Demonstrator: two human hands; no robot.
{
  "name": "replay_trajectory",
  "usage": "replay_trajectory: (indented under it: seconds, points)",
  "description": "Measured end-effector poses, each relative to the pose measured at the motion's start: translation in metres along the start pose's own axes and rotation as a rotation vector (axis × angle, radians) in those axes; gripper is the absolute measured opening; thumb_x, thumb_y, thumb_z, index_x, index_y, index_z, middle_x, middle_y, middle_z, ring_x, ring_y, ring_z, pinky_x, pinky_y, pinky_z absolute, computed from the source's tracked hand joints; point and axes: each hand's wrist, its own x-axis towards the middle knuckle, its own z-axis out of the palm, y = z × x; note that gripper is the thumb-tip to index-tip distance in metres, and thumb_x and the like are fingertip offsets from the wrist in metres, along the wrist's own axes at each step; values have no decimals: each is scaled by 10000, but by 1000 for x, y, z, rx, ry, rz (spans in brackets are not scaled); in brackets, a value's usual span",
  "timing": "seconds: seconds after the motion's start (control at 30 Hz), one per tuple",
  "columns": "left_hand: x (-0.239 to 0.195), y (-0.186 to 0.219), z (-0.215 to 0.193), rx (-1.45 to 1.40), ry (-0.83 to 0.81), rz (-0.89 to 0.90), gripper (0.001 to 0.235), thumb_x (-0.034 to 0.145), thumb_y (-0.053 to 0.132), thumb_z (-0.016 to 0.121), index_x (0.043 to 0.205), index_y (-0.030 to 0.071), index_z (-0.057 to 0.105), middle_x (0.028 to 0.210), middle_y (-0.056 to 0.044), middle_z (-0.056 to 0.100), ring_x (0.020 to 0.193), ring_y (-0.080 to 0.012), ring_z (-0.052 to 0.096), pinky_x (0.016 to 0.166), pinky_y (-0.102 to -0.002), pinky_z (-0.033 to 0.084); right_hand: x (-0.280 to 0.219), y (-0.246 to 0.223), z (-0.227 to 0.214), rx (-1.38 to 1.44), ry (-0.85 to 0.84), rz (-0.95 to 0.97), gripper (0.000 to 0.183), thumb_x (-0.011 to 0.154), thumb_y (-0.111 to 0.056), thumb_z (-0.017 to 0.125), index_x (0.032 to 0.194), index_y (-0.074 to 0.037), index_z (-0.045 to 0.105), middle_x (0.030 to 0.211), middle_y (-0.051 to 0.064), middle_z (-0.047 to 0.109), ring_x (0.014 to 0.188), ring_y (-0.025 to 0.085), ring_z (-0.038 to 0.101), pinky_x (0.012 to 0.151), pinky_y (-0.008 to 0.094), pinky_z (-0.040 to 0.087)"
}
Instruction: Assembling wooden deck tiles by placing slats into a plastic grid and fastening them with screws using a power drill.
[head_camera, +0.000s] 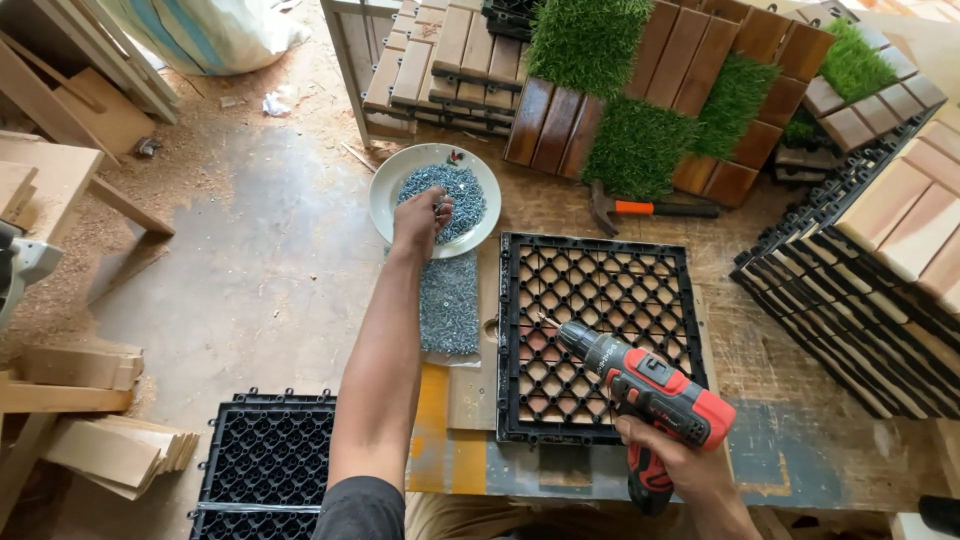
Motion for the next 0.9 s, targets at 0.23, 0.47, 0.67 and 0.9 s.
replay_trajectory:
  seconds: [0.23, 0.47, 0.67, 0.9]
  points:
    - [8, -7, -11, -239, -7, -47, 279, 1006, -48, 562, 1267, -139, 601, 996, -221, 679, 839, -256, 691, 774, -302, 654, -3, 6, -7, 35, -48, -21, 217, 736, 22, 835, 929, 21, 738, 621, 191, 696, 541, 311, 671, 540, 455, 593]
    - [-23, -11, -8, -194, -23, -62, 291, 870, -10, 760, 1150, -72, 712, 932, -174, 755, 817, -228, 737, 799, -300, 655, -8, 12, -18, 34, -81, -60, 125, 759, 19, 794, 673, 51, 708, 507, 190, 684, 407, 282, 650, 454, 397, 571]
    - [-89, -68, 25, -32, -254, -112, 443, 830, 23, 777, 1252, -83, 690, 1010, -181, 754, 873, -210, 728, 850, -274, 633, -27, 6, -45, -28, 56, -170, 183, 740, 1, 807, 621, -14, 669, 499, 118, 658, 395, 215, 633, 426, 331, 544]
    - [-199, -122, 70, 89, -412, -275, 368, 838, 26, 782, 1170, -115, 705, 945, -212, 771, 774, -205, 727, 715, -235, 608, -46, 28, -92, -22, 81, -201, 85, 764, -26, 812, 764, -15, 727, 550, 110, 704, 471, 218, 695, 515, 356, 617]
